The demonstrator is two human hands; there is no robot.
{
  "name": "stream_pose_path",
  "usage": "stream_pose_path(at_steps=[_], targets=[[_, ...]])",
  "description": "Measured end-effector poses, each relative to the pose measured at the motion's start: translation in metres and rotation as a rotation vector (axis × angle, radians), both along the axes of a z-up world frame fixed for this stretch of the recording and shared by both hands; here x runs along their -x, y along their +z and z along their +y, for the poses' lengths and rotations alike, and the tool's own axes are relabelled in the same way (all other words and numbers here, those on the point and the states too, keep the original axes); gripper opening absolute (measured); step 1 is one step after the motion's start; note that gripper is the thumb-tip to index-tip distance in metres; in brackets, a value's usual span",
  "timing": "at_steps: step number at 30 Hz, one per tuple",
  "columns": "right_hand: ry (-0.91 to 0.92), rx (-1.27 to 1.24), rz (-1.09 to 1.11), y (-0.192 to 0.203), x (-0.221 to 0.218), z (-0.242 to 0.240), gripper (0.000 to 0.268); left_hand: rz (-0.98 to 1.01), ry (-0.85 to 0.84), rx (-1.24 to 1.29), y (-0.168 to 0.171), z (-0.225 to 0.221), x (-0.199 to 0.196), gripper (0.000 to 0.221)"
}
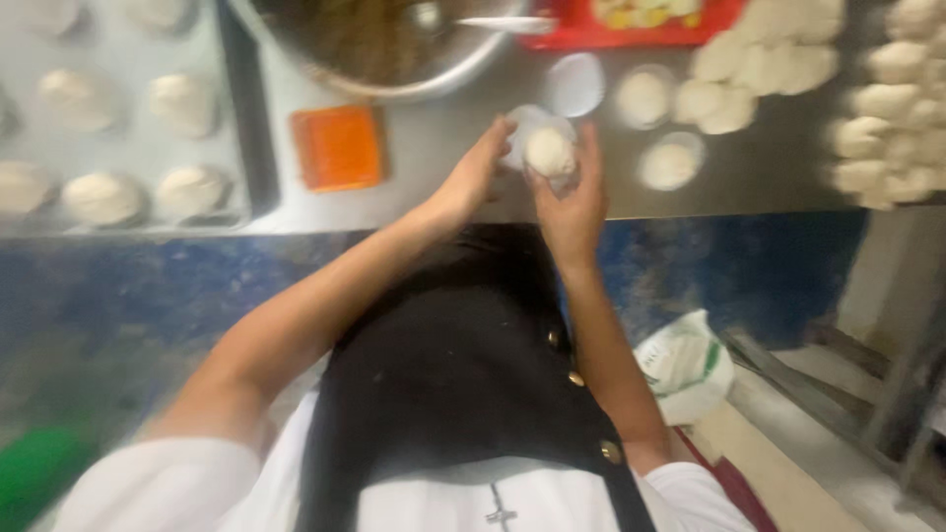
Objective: The person fills small circles of dough with a meat mixture using a spoon, adds a slice of boiled egg, and then pinches the dough closed by hand. The person places the finished buns onto a baking sheet.
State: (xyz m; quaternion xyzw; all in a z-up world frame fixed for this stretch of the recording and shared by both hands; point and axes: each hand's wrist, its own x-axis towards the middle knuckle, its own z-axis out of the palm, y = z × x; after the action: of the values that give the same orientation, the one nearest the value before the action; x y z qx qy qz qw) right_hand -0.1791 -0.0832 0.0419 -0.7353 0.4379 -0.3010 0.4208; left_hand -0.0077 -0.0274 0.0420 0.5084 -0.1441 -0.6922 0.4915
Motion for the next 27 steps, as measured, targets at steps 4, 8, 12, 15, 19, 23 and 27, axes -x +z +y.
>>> stream_pose_path(at_steps=[4,8,12,15,19,23,27], targets=[[-0.132,0.207,0.424,-0.031,0.055,-0.048,0.073,-0.357,-0.191,0.427,0.102,0.007,0.054,0.068],[0.080,0.360,0.486,-0.054,0.096,-0.078,0.068,-0.187,-0.389,0.606,0.221,0.012,0.073,0.058],[-0.210,0.329,0.337,-0.077,0.153,-0.167,0.047,-0.178,-0.508,0.582,0.248,-0.028,0.096,0.057],[-0.282,0.207,0.272,-0.091,0.177,-0.226,0.046,-0.181,-0.486,0.464,0.243,-0.045,0.118,0.056],[-0.336,-0.600,-0.117,-0.097,0.192,-0.254,0.036,-0.279,-0.433,0.481,0.229,-0.063,0.142,0.058],[-0.234,-0.754,-0.628,-0.057,0.240,-0.243,0.027,-0.230,-0.369,0.464,0.193,-0.071,0.153,0.059],[-0.435,-1.052,-1.114,0.028,0.234,-0.210,0.033,0.010,0.052,0.204,0.108,-0.112,0.152,0.070]])
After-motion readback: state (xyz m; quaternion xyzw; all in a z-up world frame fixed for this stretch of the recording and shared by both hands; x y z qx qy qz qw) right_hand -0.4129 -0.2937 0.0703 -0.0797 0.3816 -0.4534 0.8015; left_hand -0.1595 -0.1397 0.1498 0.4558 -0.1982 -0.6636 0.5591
